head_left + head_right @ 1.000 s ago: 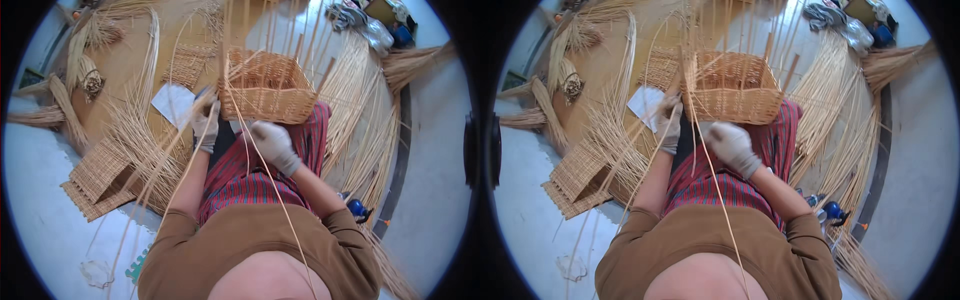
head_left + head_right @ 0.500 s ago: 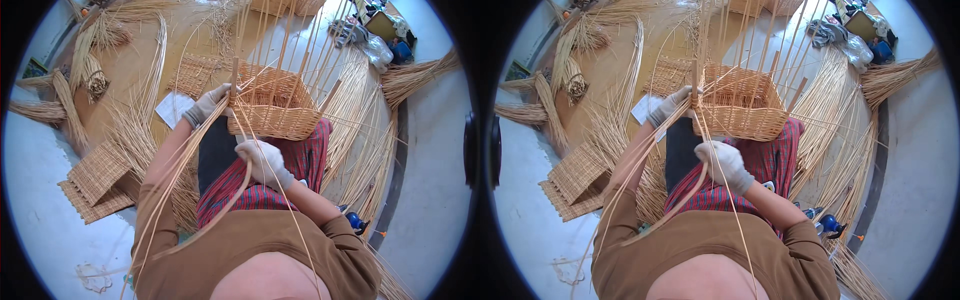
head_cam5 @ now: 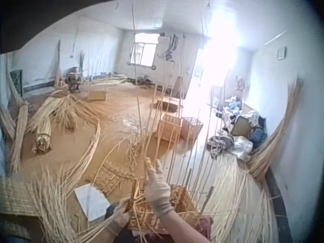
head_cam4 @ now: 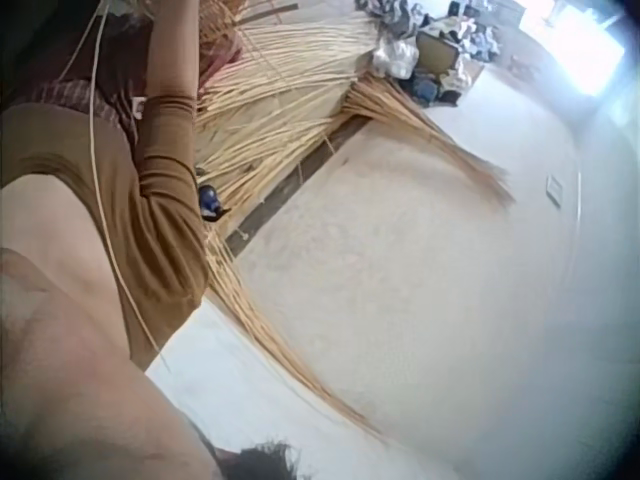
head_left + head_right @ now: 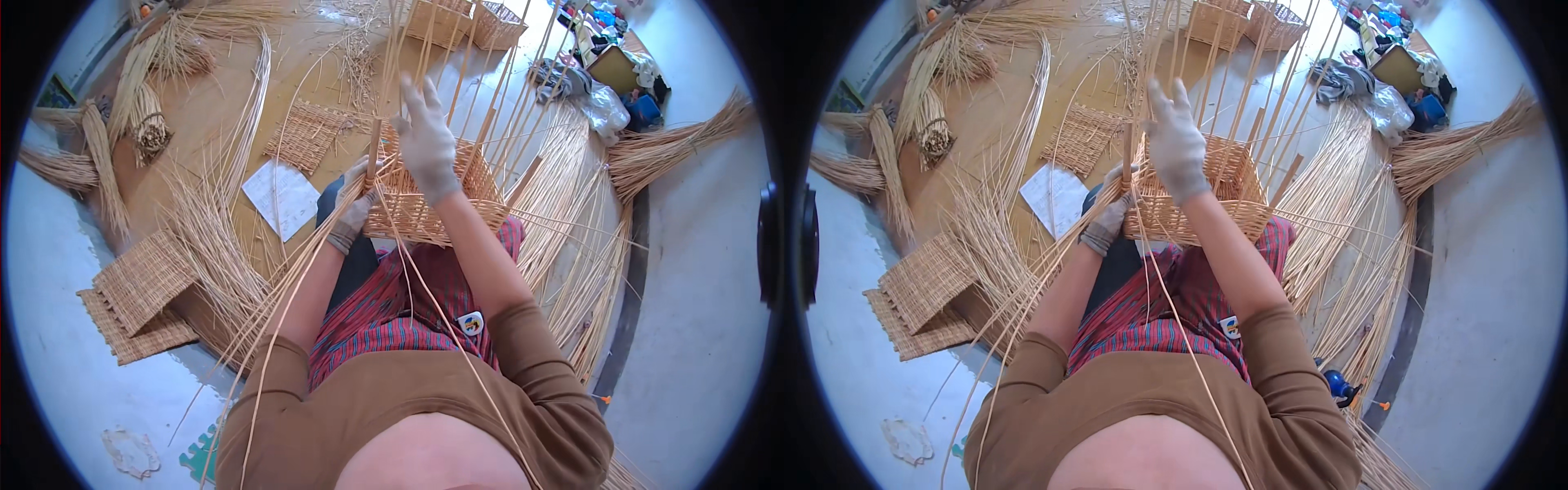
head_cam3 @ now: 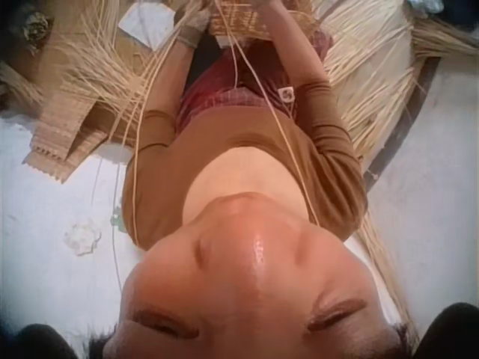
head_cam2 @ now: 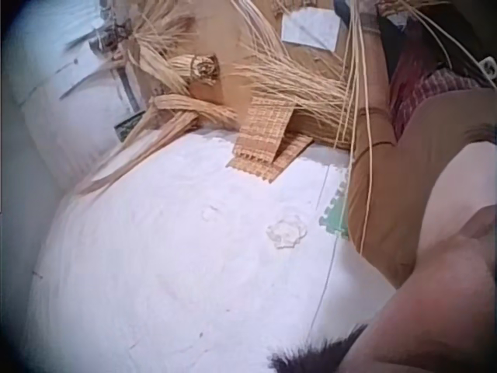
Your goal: The recorder is weaving a rectangular wicker basket from dried plant strips.
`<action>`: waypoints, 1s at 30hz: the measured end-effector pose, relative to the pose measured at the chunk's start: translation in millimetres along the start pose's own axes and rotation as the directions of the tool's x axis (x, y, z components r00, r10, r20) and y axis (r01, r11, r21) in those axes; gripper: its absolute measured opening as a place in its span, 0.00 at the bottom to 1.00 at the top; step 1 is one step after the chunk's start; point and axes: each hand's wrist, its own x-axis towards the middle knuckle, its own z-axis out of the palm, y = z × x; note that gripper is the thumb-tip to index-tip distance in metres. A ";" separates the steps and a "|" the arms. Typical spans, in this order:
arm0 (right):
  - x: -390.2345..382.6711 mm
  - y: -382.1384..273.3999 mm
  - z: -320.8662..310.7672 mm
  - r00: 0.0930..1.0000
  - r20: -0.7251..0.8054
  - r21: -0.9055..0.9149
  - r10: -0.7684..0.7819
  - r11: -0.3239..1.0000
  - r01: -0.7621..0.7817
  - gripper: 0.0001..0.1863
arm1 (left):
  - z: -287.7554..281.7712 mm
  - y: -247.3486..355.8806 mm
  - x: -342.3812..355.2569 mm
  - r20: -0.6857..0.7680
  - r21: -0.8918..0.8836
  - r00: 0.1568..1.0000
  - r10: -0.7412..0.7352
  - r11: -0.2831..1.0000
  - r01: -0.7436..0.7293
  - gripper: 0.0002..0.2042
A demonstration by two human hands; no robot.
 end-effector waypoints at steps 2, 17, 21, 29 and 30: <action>18.7 9.8 11.3 0.998 -0.063 0.054 0.027 0.998 -0.024 0.47 | 4.2 -8.8 2.6 -0.036 0.006 0.999 0.007 1.000 -0.007 0.25; -144.1 113.6 -55.4 0.697 0.134 0.628 0.704 0.484 -0.610 0.06 | 85.5 46.4 -26.8 -0.184 0.247 0.967 0.174 0.961 -0.126 0.09; -134.6 101.8 -49.0 0.756 -0.001 0.580 0.654 0.617 -0.533 0.09 | 89.7 92.9 27.9 0.158 0.678 0.863 -0.481 0.688 0.259 0.18; -58.7 106.4 -69.7 0.938 -0.169 0.756 0.304 0.650 -0.075 0.35 | 82.8 64.4 29.9 0.059 0.704 0.956 -0.287 0.691 0.164 0.23; -86.2 121.6 -75.5 0.893 -0.142 0.730 0.426 0.655 -0.197 0.27 | 89.3 72.1 35.3 0.068 0.703 0.968 -0.240 0.700 0.124 0.24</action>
